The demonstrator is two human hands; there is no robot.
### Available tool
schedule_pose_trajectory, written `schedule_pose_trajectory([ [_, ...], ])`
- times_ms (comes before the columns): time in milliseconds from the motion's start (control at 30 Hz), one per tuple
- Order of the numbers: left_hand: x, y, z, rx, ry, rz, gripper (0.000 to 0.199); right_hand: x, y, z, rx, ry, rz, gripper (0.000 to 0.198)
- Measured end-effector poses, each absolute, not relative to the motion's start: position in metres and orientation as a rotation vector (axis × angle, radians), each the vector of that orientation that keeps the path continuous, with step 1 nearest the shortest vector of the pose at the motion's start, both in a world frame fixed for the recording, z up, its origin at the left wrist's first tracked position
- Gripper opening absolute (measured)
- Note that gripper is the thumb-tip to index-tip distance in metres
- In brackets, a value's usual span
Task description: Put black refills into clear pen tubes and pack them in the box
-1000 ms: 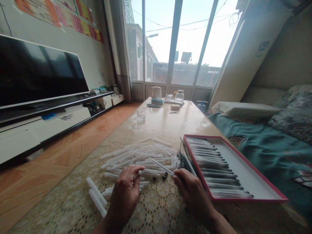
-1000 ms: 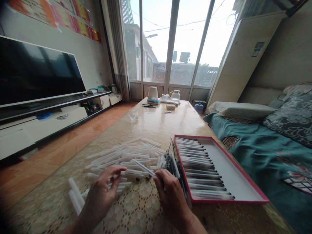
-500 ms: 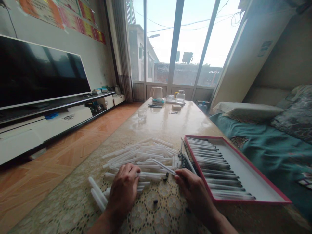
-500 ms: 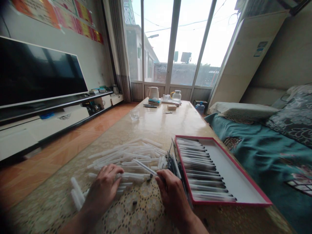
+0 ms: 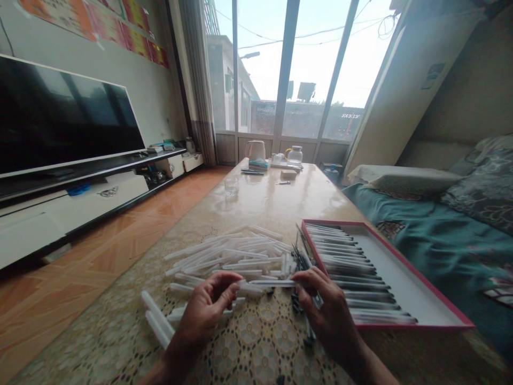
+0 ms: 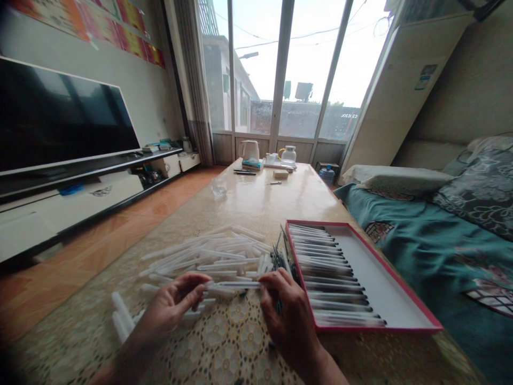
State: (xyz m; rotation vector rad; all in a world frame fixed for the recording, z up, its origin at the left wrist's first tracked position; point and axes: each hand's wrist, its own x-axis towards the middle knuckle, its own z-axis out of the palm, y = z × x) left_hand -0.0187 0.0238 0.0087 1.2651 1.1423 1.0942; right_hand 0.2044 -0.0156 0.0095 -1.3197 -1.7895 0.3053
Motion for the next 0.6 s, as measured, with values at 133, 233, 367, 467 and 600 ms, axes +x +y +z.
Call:
schedule_pose_trajectory([
  [133,-0.0179,0.0230,0.0059,1.283,1.148,1.084,0.016,0.2033,-0.0157,0.0090,-1.323,-1.799,0.291,0.013],
  [233,-0.0190,0.0244,0.0023,1.289,1.146,1.063,0.021,0.2042,-0.0154,0.0084,-1.305,-1.783,0.288,0.011],
  [367,-0.0197,0.0259,0.0008,1.281,1.115,1.035,0.025,0.2053,-0.0151,0.0074,-1.284,-1.795,0.302,0.011],
  [467,-0.0188,0.0253,0.0017,1.272,1.100,1.003,0.025,0.2055,-0.0146,0.0069,-1.272,-1.804,0.320,0.012],
  [600,-0.0181,0.0240,0.0016,1.227,1.085,0.983,0.024,0.2062,-0.0138,0.0074,-1.245,-1.804,0.358,0.012],
])
